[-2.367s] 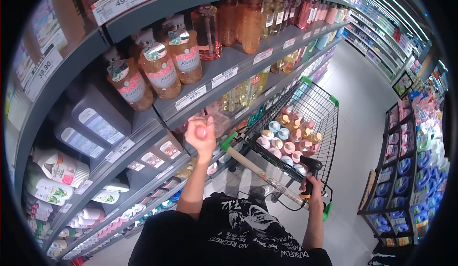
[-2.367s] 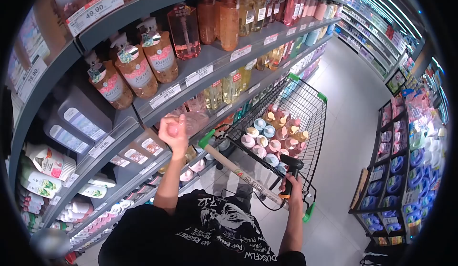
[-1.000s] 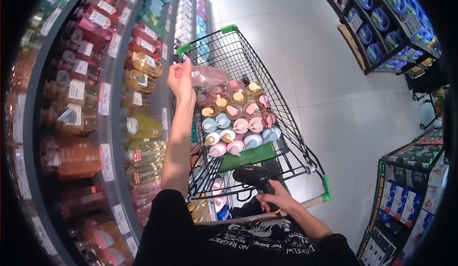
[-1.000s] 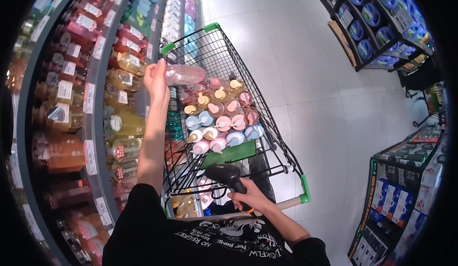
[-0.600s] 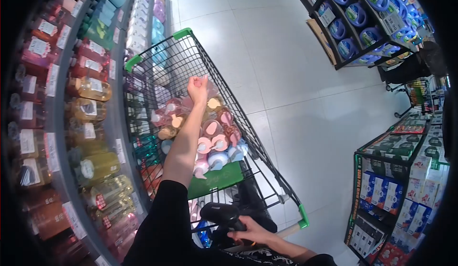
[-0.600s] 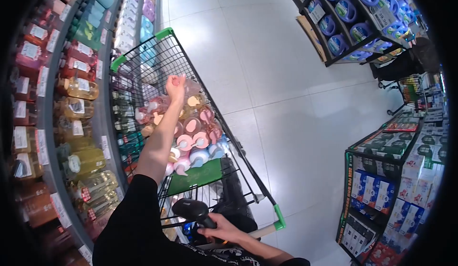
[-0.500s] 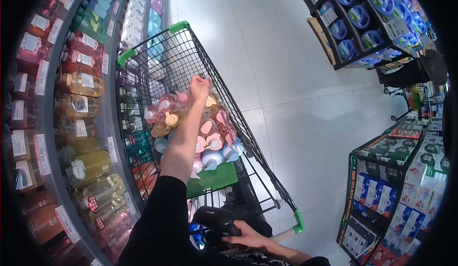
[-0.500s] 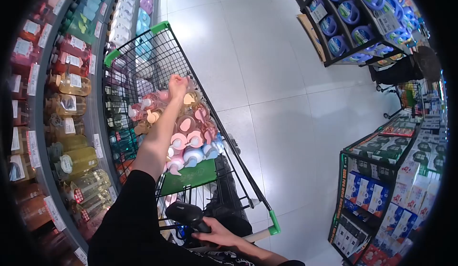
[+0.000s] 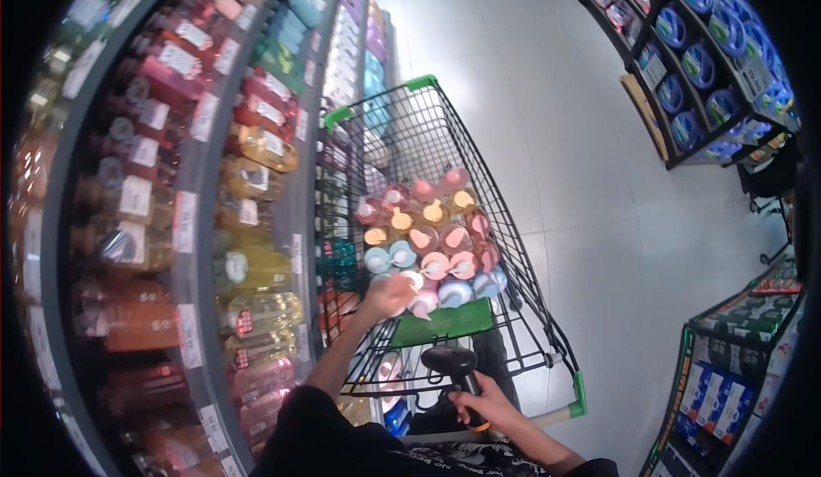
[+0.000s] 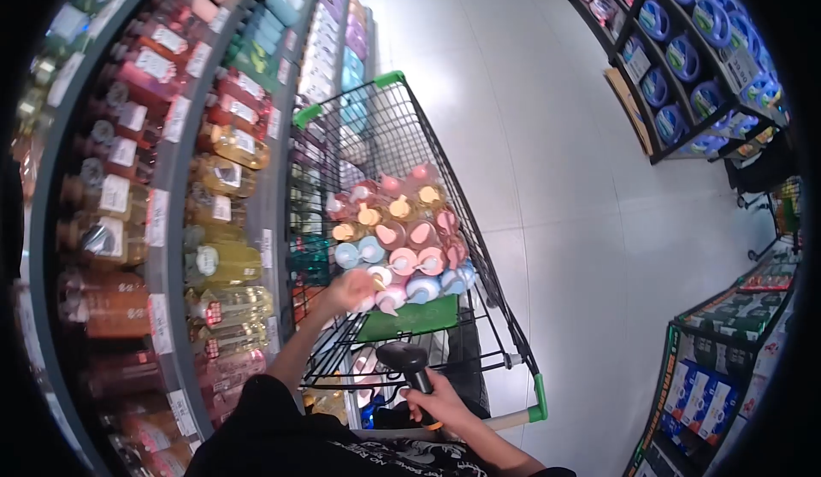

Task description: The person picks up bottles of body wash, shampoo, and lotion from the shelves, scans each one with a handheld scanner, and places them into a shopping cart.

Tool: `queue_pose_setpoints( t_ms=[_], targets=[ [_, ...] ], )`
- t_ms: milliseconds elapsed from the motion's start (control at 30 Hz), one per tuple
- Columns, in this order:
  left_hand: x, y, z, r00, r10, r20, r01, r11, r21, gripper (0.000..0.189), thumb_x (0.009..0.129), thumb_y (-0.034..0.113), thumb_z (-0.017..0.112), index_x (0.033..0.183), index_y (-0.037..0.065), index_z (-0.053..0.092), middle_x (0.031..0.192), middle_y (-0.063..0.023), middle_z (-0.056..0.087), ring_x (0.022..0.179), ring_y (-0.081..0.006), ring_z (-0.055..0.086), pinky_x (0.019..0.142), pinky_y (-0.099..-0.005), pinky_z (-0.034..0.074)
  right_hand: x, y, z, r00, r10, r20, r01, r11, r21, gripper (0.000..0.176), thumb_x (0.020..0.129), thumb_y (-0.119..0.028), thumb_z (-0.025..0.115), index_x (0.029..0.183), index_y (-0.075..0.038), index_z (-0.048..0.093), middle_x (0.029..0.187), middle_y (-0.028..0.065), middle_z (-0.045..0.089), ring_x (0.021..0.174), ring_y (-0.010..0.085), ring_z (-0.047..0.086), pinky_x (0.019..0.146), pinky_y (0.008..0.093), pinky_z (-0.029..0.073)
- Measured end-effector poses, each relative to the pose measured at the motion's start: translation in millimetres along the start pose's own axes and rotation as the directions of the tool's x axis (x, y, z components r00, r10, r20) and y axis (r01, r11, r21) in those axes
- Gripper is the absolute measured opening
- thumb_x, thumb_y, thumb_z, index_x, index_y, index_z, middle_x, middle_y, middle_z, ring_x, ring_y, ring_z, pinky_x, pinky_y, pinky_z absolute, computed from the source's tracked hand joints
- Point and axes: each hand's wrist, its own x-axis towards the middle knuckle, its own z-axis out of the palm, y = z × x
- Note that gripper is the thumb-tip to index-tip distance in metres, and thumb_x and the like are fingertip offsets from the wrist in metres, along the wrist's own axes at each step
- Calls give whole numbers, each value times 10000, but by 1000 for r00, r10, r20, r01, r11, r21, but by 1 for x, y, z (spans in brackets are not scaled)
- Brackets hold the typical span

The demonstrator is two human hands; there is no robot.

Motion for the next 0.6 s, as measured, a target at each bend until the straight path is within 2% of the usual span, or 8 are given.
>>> queue_pose_setpoints(
  t_ms=[67, 133, 200, 233, 267, 300, 400, 600],
  targets=[
    [-91, 50, -12, 979, -199, -35, 200, 931, 304, 461, 815, 282, 715, 1163, 20, 563, 1029, -151, 663, 974, -230, 646, 843, -342, 494, 3, 7, -5, 1000, 8, -13, -8, 1000, 11, 231, 809, -50, 638, 991, -16, 501, 620, 51, 555, 471, 143, 540, 495, 291, 491],
    [-155, 53, -12, 985, -82, -152, 129, 934, 332, 341, 834, 262, 679, 1096, 56, 606, 968, -176, 671, 893, -295, 663, 786, -387, 514, -5, -2, 3, 998, 28, -48, -24, 996, 81, 259, 831, -79, 591, 1065, 6, 517, 603, 52, 533, 460, 154, 517, 523, 316, 501],
    [-208, 60, -5, 937, -244, -251, 349, 709, 613, 216, 875, 274, 601, 973, 86, 646, 912, -186, 669, 826, -365, 650, 725, -452, 516, 4, 11, -7, 998, -18, -56, 22, 997, 74, 249, 837, -107, 582, 1054, 0, 525, 597, 48, 525, 464, 150, 508, 532, 325, 499],
    [-222, 59, 2, 950, 89, -300, 108, 806, 583, 279, 913, 323, 506, 879, 93, 662, 824, -171, 668, 748, -407, 629, 680, -509, 502, -1, 10, -1, 998, -43, -43, 46, 997, 69, 247, 839, -124, 585, 1052, -13, 529, 594, 45, 521, 470, 147, 507, 531, 323, 494],
    [-227, 59, 8, 949, -82, -304, 282, 652, 704, 360, 922, 339, 446, 840, 78, 680, 752, -176, 661, 701, -405, 635, 675, -514, 502, -5, 6, 6, 997, -71, -35, 73, 995, 62, 245, 840, -141, 588, 1050, -26, 534, 592, 41, 517, 475, 144, 506, 529, 321, 490],
    [-231, 46, 12, 938, -39, -345, 281, 668, 689, 396, 922, 338, 425, 793, 65, 681, 724, -184, 656, 681, -407, 635, 673, -514, 504, -10, 4, 11, 999, 7, -54, -5, 1000, 23, 253, 843, -180, 592, 1059, -60, 540, 595, 33, 513, 478, 139, 497, 539, 315, 481],
    [-232, 48, 22, 900, 3, -435, 311, 695, 648, 476, 924, 332, 398, 680, 31, 675, 699, -204, 654, 666, -392, 647, 665, -516, 504, -3, 23, 6, 991, -105, -86, 91, 984, -152, 244, 829, -191, 609, 1017, -64, 522, 621, 38, 521, 481, 147, 493, 547, 311, 468],
    [-250, 33, 30, 886, 100, -453, 265, 693, 671, 488, 932, 355, 406, 670, 52, 685, 712, -168, 677, 676, -354, 663, 657, -487, 493, -5, 41, 11, 985, -140, -97, 115, 967, -228, 242, 854, -213, 585, 1025, -55, 520, 622, 42, 527, 485, 133, 482, 529, 291, 446]
  ],
)
